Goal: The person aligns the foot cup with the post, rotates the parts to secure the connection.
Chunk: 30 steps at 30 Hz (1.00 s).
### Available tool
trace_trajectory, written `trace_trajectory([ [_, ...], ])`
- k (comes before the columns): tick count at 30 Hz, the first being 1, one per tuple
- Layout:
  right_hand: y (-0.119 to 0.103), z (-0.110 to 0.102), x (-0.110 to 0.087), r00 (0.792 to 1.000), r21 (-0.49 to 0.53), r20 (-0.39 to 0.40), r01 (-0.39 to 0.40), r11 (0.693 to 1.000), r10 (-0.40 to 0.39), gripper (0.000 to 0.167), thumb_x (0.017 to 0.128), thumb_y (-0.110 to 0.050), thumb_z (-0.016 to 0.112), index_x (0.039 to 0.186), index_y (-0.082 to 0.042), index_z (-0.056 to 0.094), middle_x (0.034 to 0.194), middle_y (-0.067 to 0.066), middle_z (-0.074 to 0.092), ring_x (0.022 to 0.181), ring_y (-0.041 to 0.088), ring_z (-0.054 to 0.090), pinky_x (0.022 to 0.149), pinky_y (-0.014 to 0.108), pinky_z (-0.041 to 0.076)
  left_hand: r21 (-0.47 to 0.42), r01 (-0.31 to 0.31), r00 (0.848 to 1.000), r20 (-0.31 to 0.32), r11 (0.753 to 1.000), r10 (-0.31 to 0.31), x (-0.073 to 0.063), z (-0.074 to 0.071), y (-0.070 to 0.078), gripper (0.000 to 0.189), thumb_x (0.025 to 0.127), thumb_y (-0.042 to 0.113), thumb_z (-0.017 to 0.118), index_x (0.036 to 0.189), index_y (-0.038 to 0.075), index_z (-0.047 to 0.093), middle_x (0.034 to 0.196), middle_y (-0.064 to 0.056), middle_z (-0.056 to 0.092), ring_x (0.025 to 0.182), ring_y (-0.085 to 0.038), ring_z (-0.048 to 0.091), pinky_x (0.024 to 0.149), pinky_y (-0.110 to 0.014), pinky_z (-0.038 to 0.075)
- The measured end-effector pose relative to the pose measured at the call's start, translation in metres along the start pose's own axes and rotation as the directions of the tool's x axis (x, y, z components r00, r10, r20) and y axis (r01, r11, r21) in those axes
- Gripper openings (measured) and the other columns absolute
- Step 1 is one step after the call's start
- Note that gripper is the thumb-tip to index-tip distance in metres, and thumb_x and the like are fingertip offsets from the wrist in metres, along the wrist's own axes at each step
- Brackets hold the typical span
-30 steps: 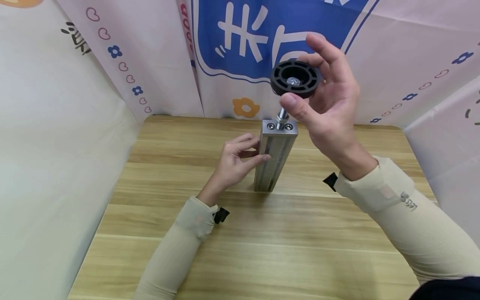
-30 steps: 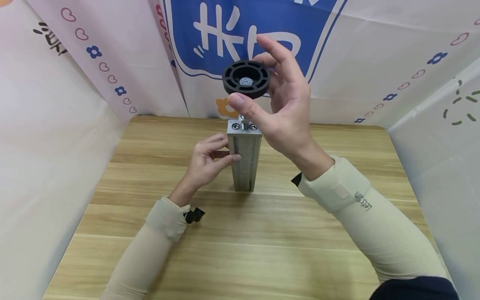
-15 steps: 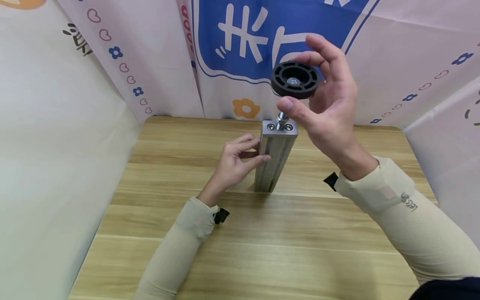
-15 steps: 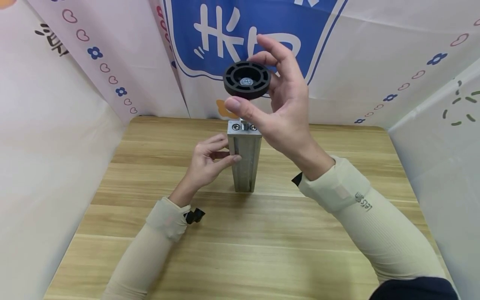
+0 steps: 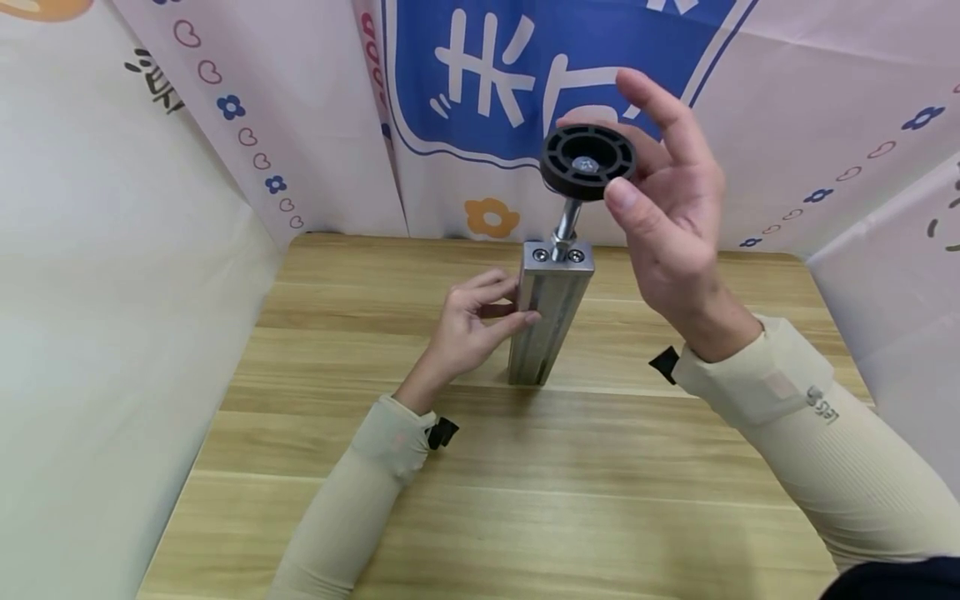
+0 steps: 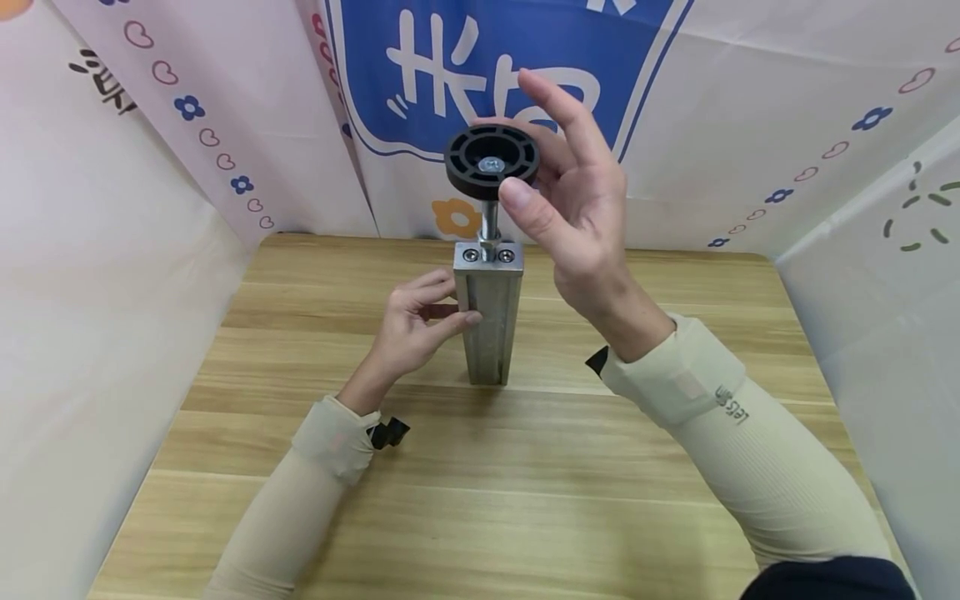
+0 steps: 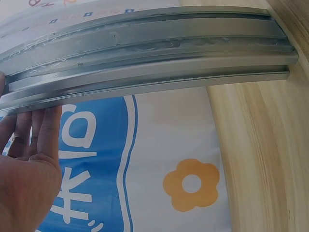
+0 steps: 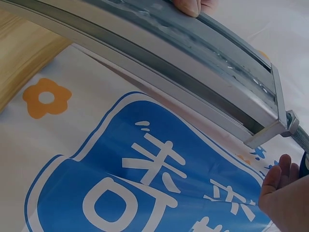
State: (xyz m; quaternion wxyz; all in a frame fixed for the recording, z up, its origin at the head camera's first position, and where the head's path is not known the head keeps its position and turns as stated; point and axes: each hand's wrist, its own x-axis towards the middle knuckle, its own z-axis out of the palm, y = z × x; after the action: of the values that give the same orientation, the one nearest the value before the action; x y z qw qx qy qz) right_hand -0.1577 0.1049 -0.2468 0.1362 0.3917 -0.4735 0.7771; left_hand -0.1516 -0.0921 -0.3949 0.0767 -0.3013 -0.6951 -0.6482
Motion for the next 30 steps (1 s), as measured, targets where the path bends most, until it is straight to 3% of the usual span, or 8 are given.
trace_trajectory([
  [4,-0.0005,0.0006,-0.0011,0.999,-0.007,-0.038,-0.022,1.000,0.022,0.065,0.092,0.000,0.069,0.150,0.009,0.040,0.123,0.020,0.073,0.113,0.030,0.073,0.102,0.037,0.064,0.000,-0.002,1.000,-0.001,1.000,0.002,0.0001,0.0001,-0.0001,0.041,0.088,-0.011,0.077,0.128,-0.014,0.067,0.108,-0.026,0.067,0.093,-0.037,0.070,0.089,-0.034,0.068],
  [12,-0.0005,0.0016,-0.0018,0.996,-0.121,-0.085,-0.019,0.992,0.009,0.089,0.082,-0.027,0.093,0.148,0.008,0.044,0.121,0.017,0.072,0.109,0.029,0.071,0.098,0.031,0.063,0.000,0.007,1.000,0.001,1.000,-0.007,-0.0004,0.0000,0.0001,0.042,0.088,-0.010,0.077,0.129,-0.013,0.067,0.109,-0.025,0.068,0.094,-0.035,0.070,0.089,-0.034,0.068],
  [19,-0.0002,0.0031,-0.0018,0.994,-0.167,-0.110,-0.023,0.986,0.005,0.095,0.075,-0.032,0.098,0.146,0.006,0.048,0.121,0.017,0.064,0.110,0.031,0.067,0.101,0.031,0.063,-0.001,0.008,1.000,0.001,1.000,-0.008,-0.0002,0.0001,0.0002,0.042,0.089,-0.010,0.077,0.129,-0.012,0.068,0.111,-0.025,0.068,0.095,-0.034,0.071,0.089,-0.034,0.068],
  [24,0.0012,0.0049,-0.0004,0.994,-0.165,-0.111,-0.015,0.986,-0.004,0.095,0.073,-0.028,0.100,0.145,0.007,0.049,0.117,0.017,0.055,0.104,0.029,0.064,0.094,0.030,0.065,-0.003,0.000,1.000,0.001,1.000,0.000,0.0001,0.0001,-0.0002,0.040,0.088,-0.010,0.077,0.127,-0.013,0.069,0.109,-0.025,0.068,0.095,-0.033,0.071,0.088,-0.034,0.068],
  [30,0.0030,0.0060,0.0011,0.995,-0.161,-0.098,-0.011,0.987,-0.004,0.098,0.071,-0.029,0.101,0.144,0.007,0.049,0.118,0.016,0.052,0.107,0.029,0.060,0.091,0.028,0.065,0.003,0.000,1.000,0.000,1.000,0.000,-0.0002,-0.0003,-0.0010,0.042,0.088,-0.010,0.077,0.129,-0.012,0.068,0.110,-0.025,0.069,0.095,-0.024,0.071,0.088,-0.035,0.069],
])
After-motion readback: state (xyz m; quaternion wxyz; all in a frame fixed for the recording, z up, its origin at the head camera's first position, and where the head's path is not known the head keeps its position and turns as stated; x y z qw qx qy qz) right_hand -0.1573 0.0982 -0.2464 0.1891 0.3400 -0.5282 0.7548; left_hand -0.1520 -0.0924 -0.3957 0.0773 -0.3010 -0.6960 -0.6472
